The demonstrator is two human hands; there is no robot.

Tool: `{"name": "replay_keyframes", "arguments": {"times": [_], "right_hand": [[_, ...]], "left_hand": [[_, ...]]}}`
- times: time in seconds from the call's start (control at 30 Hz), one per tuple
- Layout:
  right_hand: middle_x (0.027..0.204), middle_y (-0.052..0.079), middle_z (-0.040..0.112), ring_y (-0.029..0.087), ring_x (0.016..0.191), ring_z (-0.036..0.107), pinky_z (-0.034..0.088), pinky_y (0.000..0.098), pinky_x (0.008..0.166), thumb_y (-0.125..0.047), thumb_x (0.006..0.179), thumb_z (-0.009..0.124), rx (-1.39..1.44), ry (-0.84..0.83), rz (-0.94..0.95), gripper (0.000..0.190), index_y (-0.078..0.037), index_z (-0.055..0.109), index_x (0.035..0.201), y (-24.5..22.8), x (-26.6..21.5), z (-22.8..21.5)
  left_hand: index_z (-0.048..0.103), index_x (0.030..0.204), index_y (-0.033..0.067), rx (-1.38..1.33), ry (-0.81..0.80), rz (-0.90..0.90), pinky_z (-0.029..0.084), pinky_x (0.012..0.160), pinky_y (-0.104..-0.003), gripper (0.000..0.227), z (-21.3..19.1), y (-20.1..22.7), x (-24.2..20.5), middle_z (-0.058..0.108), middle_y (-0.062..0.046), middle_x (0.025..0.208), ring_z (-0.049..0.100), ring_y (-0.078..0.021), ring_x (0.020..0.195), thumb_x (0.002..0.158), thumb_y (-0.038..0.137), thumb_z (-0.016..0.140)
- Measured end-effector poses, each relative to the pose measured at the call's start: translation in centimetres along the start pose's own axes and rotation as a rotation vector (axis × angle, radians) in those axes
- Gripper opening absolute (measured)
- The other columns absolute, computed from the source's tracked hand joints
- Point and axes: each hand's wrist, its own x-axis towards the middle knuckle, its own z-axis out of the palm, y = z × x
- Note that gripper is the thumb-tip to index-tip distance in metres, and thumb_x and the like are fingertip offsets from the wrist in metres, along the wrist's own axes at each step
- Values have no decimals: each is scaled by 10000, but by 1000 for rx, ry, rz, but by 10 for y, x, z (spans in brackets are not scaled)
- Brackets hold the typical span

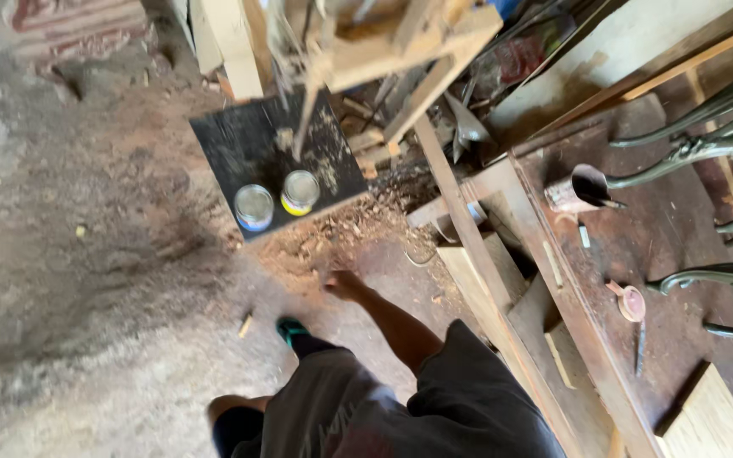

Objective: The person applies a finish to a wooden piece using a brush, then aligns two wooden boards on a workbench, secures them with a bar clamp, and applies pink filler to the seam between the boards using a putty knife.

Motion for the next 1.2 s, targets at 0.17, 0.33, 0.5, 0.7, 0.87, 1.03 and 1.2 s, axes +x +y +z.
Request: {"name": "replay_keyframes", "arguments": {"times": [0.17,0.33,0.5,0.7,0.87,1.03,1.2], "right_hand": [[1046,145,729,311,907,732,598,413,798,-375,927,724,104,139,-378,401,-21,647,1100,-147,175,26],[1011,168,736,322,923,729,582,432,812,-365,945,744,0,106,-415,363,-32,674,1071,-232,291,75],[1036,154,770,284,942,747,586,410,830,-381,941,744,145,116,-48,388,-54,697,1145,-275,321,79],[1057,135,780,224,849,787,603,368,758,-357,964,700,489,280,391,374,-74,691,1207,-283,337,34],[950,92,754,167,782,728,581,310,661,-257,977,686,832,646,418,251,-37,688,1098,-254,422,21],[825,57,702,123,733,666,552,282,667,-199,998,689,1038,948,383,194,-14,630,992,-196,581,-10],[830,77,640,130,763,609,536,302,690,-155,1025,722,994,1100,372,209,10,601,982,-166,675,-114]], "left_hand": [[623,1370,91,-3,20,2,577,800,-374,424,-129,32,91,759,-117,1069,750,-226,921,982,258,667],[589,1414,68,50,21,22,567,800,-381,463,-291,49,200,749,-130,1088,728,-236,934,991,236,670],[556,1459,46,112,137,87,557,800,-389,504,-439,94,280,739,-143,1107,706,-245,947,999,215,674],[516,1512,19,179,377,368,545,801,-398,555,-575,228,398,727,-159,1130,680,-257,962,1010,190,678],[502,1524,19,202,394,481,526,771,-398,530,-599,380,537,711,-151,1012,646,-245,870,1038,161,659],[560,1506,61,127,253,841,501,730,-386,448,-514,545,706,595,-129,987,550,-218,819,1058,57,543],[599,1412,48,258,10,963,539,798,-366,409,-440,687,774,641,-122,1004,612,-216,874,1012,128,633]]}}
